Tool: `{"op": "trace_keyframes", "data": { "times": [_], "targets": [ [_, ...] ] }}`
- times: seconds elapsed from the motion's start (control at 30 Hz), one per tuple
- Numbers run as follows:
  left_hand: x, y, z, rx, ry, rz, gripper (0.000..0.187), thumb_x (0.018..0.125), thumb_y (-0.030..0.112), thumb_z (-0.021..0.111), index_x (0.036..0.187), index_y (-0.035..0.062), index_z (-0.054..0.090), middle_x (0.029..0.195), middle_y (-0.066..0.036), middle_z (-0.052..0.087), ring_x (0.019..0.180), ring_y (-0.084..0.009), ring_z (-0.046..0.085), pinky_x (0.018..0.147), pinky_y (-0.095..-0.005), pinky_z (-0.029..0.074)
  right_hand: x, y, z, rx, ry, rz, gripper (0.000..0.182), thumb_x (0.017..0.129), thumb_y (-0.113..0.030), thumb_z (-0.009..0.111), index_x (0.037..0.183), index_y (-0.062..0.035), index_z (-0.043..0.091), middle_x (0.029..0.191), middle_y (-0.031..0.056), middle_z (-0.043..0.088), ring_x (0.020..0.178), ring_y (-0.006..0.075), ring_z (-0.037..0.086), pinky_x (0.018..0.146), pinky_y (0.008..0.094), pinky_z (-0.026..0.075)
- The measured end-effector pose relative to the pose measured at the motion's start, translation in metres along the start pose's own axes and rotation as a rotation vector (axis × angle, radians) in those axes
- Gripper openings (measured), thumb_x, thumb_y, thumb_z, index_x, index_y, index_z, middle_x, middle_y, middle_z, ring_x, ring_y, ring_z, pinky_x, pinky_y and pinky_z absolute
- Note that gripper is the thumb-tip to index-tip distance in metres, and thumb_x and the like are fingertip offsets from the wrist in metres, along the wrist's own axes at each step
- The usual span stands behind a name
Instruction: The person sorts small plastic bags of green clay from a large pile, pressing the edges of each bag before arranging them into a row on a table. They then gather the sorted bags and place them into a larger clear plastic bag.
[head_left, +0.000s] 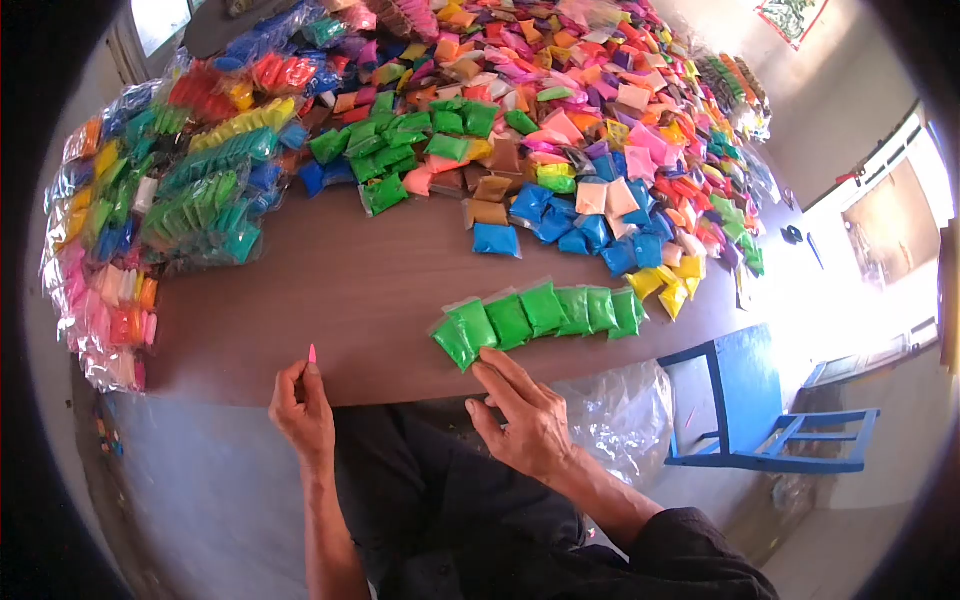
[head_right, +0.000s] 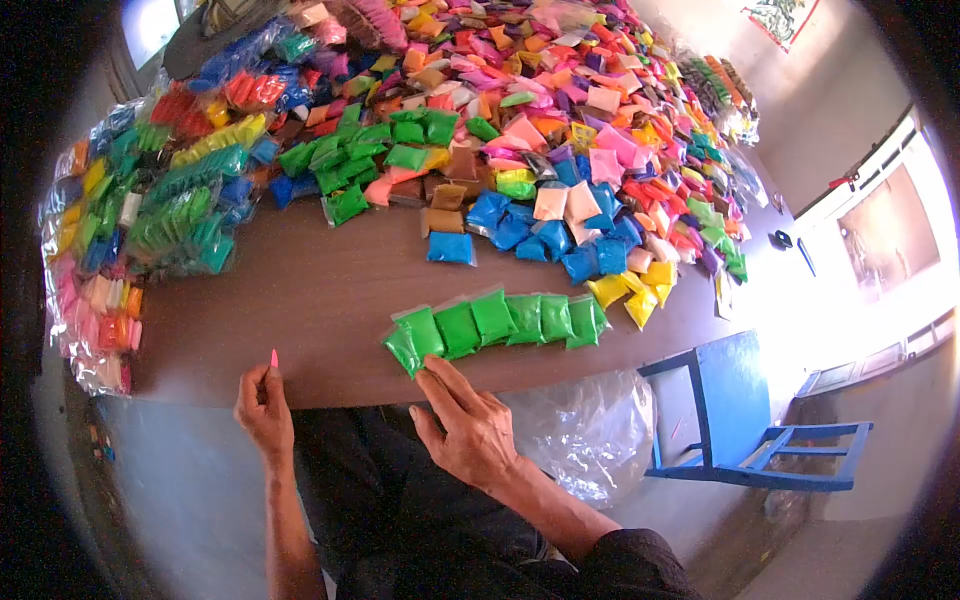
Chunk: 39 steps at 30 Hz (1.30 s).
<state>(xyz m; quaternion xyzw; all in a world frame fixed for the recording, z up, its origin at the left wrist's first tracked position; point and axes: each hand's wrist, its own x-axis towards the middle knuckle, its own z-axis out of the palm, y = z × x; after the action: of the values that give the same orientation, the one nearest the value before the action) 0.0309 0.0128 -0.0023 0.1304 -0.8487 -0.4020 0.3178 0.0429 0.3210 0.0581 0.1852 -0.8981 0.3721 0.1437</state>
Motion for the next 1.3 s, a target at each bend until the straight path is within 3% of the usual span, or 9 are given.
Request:
{"op": "trace_keyframes", "data": {
  "times": [0.27,0.37,0.67,0.77,0.87,0.97,1.07,1.17,1.3],
  "targets": [
    [-0.002,-0.005,0.001,0.088,0.014,0.020,0.019,0.109,0.021,0.074,0.108,0.0020,0.077,0.089,-0.002,0.074,0.076,-0.0109,0.062,0.069,-0.0293,0.052,-0.013,0.020,-0.011,0.039,0.109,0.090,0.045,0.094,-0.013,0.084,0.135,-0.0014,0.072,0.148,0.0179,0.069,0.078,0.0221,0.081,0.073,0.0380,0.066],
    [-0.002,-0.009,0.006,0.062,0.059,0.037,0.011,0.107,0.012,0.075,0.106,0.0008,0.076,0.085,-0.003,0.072,0.072,-0.0113,0.061,0.066,-0.0286,0.051,-0.017,0.025,-0.011,0.017,0.094,0.097,0.045,0.094,-0.013,0.085,0.135,-0.0001,0.072,0.147,0.0184,0.069,0.079,0.0219,0.081,0.073,0.0380,0.066],
    [-0.001,-0.006,0.003,0.082,0.023,0.018,0.013,0.108,0.014,0.074,0.110,0.0015,0.077,0.088,-0.004,0.073,0.076,-0.0128,0.064,0.069,-0.0305,0.054,-0.023,0.041,-0.027,0.026,0.234,0.186,0.042,0.092,-0.011,0.084,0.131,0.0022,0.074,0.147,0.0184,0.070,0.075,0.0211,0.080,0.072,0.0370,0.065],
    [-0.001,-0.009,0.001,0.122,0.012,0.083,0.022,0.111,0.023,0.072,0.114,0.0014,0.077,0.093,-0.004,0.074,0.081,-0.0114,0.064,0.075,-0.0299,0.054,-0.022,0.045,-0.027,-0.008,0.228,0.182,0.042,0.092,-0.010,0.084,0.131,0.0027,0.074,0.147,0.0177,0.070,0.074,0.0205,0.080,0.071,0.0365,0.065],
    [-0.002,-0.011,0.000,0.077,-0.021,0.010,0.024,0.111,0.024,0.072,0.115,0.0013,0.077,0.094,-0.005,0.075,0.083,-0.0127,0.066,0.077,-0.0310,0.055,-0.026,0.048,-0.028,-0.001,0.206,0.160,0.041,0.092,-0.009,0.084,0.130,0.0025,0.074,0.146,0.0177,0.071,0.073,0.0204,0.079,0.071,0.0363,0.065],
    [-0.001,-0.012,0.002,0.115,0.018,0.070,0.017,0.110,0.018,0.072,0.112,0.0010,0.076,0.093,-0.006,0.075,0.080,-0.0150,0.068,0.074,-0.0319,0.056,-0.030,0.047,-0.031,-0.003,0.244,0.190,0.040,0.092,-0.009,0.084,0.130,0.0020,0.075,0.144,0.0178,0.072,0.073,0.0207,0.079,0.070,0.0363,0.065],
    [-0.002,-0.011,0.001,0.078,-0.003,-0.010,0.018,0.110,0.018,0.072,0.112,0.0009,0.076,0.093,-0.005,0.074,0.080,-0.0147,0.067,0.074,-0.0316,0.056,-0.031,0.051,-0.036,0.003,0.288,0.196,0.040,0.092,-0.010,0.084,0.130,0.0012,0.075,0.144,0.0176,0.073,0.073,0.0209,0.079,0.069,0.0365,0.064],
    [0.000,-0.011,0.003,0.101,0.027,0.114,0.018,0.111,0.019,0.073,0.111,0.0011,0.076,0.091,-0.004,0.072,0.078,-0.0137,0.064,0.073,-0.0312,0.054,-0.032,0.058,-0.036,-0.005,0.331,0.191,0.040,0.092,-0.009,0.084,0.129,0.0009,0.075,0.143,0.0172,0.073,0.071,0.0210,0.078,0.069,0.0358,0.064],
    [-0.001,-0.005,0.001,0.114,0.001,0.051,0.018,0.111,0.019,0.073,0.110,0.0011,0.075,0.091,-0.004,0.071,0.077,-0.0134,0.062,0.071,-0.0305,0.052,-0.032,0.060,-0.037,-0.038,0.317,0.216,0.038,0.092,-0.008,0.084,0.128,0.0005,0.076,0.142,0.0168,0.073,0.071,0.0204,0.077,0.068,0.0354,0.064]
  ]
}}
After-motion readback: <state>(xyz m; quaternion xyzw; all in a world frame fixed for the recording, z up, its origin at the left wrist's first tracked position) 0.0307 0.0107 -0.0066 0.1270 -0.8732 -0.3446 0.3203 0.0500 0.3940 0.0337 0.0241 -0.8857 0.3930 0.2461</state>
